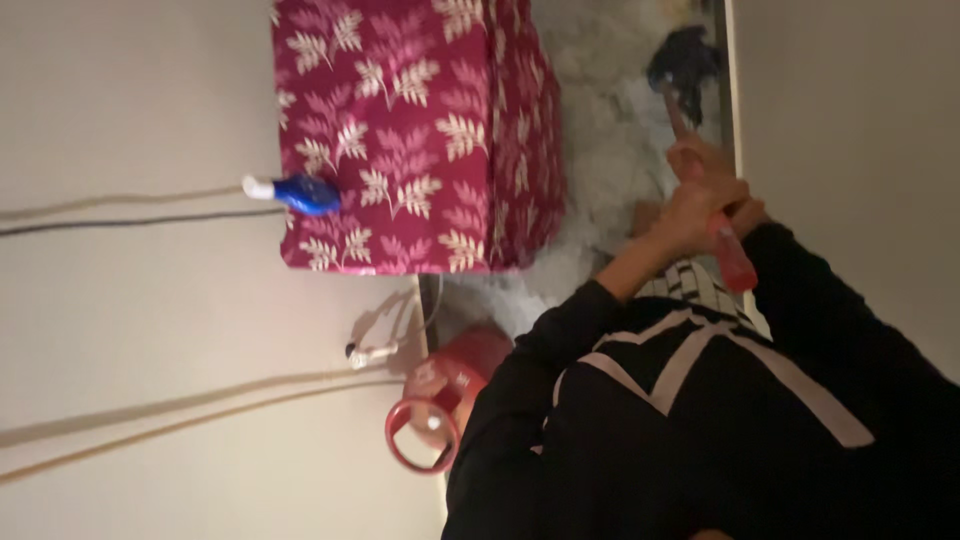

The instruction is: The person mops the floor in a room, moving a gas cylinder and a folding chair to reach different areas, and rinses the mop in a bucket of water.

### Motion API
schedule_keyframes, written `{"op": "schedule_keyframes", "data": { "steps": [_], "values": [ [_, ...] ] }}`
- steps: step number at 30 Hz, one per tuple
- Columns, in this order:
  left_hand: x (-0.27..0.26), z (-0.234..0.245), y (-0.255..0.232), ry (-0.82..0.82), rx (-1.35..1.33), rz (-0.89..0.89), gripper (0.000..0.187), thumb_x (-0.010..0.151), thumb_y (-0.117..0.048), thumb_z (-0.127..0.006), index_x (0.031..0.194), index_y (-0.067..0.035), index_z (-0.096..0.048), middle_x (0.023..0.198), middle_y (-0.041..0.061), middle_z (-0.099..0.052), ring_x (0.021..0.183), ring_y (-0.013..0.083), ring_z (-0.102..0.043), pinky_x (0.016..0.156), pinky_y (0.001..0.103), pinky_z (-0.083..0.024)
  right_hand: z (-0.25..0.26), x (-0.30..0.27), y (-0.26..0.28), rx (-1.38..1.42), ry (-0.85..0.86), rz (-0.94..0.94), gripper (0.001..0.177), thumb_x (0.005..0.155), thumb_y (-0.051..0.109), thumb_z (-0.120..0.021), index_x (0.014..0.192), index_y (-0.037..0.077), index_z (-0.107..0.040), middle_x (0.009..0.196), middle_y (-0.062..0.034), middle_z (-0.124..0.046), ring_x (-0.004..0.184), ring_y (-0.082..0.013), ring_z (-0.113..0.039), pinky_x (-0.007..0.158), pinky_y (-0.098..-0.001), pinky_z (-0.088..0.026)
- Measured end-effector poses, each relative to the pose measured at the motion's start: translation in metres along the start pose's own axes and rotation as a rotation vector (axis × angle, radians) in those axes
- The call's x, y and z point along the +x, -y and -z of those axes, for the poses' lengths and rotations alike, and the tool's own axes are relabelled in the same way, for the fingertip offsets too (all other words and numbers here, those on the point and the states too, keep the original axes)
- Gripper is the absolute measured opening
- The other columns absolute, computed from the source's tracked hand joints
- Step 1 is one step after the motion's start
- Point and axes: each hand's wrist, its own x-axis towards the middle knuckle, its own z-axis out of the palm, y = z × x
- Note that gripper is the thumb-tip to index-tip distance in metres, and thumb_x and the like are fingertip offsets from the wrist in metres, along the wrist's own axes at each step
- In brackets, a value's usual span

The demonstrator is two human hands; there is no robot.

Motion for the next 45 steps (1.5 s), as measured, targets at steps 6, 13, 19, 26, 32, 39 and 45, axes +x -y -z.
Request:
{"op": "schedule_keyframes", "data": {
  "steps": [6, 13, 19, 26, 32, 39, 45],
  "values": [
    [0.105, 0.008, 0.043, -0.073, 0.029, -0.048, 0.019, 0.083, -0.021, -0.071, 0.081, -0.004, -0.063, 0.077, 0.014, -0.064, 0.076, 0.0318, -0.064, 0.073, 0.041, -0.049, 0.051, 0.085, 0.050, -0.068, 0.044, -0.033, 0.031, 0.093, 0.021, -0.065, 0.115, 0.000, -0.059, 0.102, -0.0192, -0.052, 0.089, -0.0330, -0.050, 0.076, -0.0417, -0.040],
    [0.188, 0.037, 0.090, -0.151, -0.050, 0.038, 0.024, 0.080, -0.011, -0.071, 0.067, -0.001, -0.054, 0.062, 0.015, -0.055, 0.057, 0.0309, -0.056, 0.057, 0.039, -0.044, 0.080, 0.171, 0.095, -0.090, 0.074, -0.024, 0.032, 0.093, 0.021, -0.065, 0.117, 0.001, -0.059, 0.106, -0.0198, -0.051, 0.093, -0.0338, -0.049, 0.079, -0.0415, -0.040],
    [0.250, 0.065, 0.119, -0.227, -0.108, -0.068, 0.008, 0.079, -0.007, -0.061, 0.081, 0.000, -0.057, 0.079, 0.016, -0.062, 0.072, 0.0359, -0.061, 0.064, 0.042, -0.046, 0.107, 0.236, 0.121, -0.100, 0.082, -0.027, 0.033, 0.092, 0.021, -0.066, 0.118, 0.002, -0.059, 0.109, -0.0203, -0.050, 0.096, -0.0344, -0.049, 0.082, -0.0414, -0.040],
    [0.345, 0.089, 0.178, -0.233, -0.041, -0.070, 0.011, 0.081, -0.012, -0.066, 0.078, -0.003, -0.061, 0.072, 0.012, -0.062, 0.065, 0.0298, -0.061, 0.064, 0.039, -0.047, 0.135, 0.338, 0.169, -0.122, 0.084, -0.025, 0.034, 0.092, 0.021, -0.066, 0.120, 0.003, -0.059, 0.112, -0.0209, -0.050, 0.100, -0.0352, -0.049, 0.085, -0.0413, -0.039],
    [0.423, 0.133, 0.232, -0.240, 0.004, -0.068, 0.018, 0.085, -0.018, -0.069, 0.081, -0.003, -0.061, 0.075, 0.013, -0.062, 0.069, 0.0312, -0.062, 0.068, 0.040, -0.046, 0.147, 0.418, 0.226, -0.139, 0.102, -0.046, 0.035, 0.092, 0.021, -0.066, 0.121, 0.003, -0.059, 0.115, -0.0214, -0.049, 0.103, -0.0358, -0.048, 0.088, -0.0412, -0.039],
    [0.467, 0.157, 0.276, -0.203, 0.015, -0.108, 0.017, 0.085, -0.019, -0.067, 0.081, -0.006, -0.057, 0.077, 0.011, -0.060, 0.072, 0.0333, -0.061, 0.074, 0.044, -0.046, 0.155, 0.479, 0.250, -0.137, 0.104, -0.067, 0.036, 0.091, 0.021, -0.067, 0.123, 0.004, -0.059, 0.118, -0.0220, -0.049, 0.107, -0.0366, -0.048, 0.091, -0.0410, -0.039],
    [0.494, 0.185, 0.310, -0.111, -0.025, 0.072, 0.018, 0.077, -0.018, -0.067, 0.079, -0.006, -0.053, 0.077, 0.012, -0.058, 0.071, 0.0320, -0.062, 0.067, 0.040, -0.048, 0.157, 0.540, 0.275, -0.144, 0.108, -0.004, 0.037, 0.091, 0.021, -0.067, 0.124, 0.005, -0.059, 0.121, -0.0225, -0.048, 0.111, -0.0372, -0.048, 0.094, -0.0409, -0.039]
  ]
}}
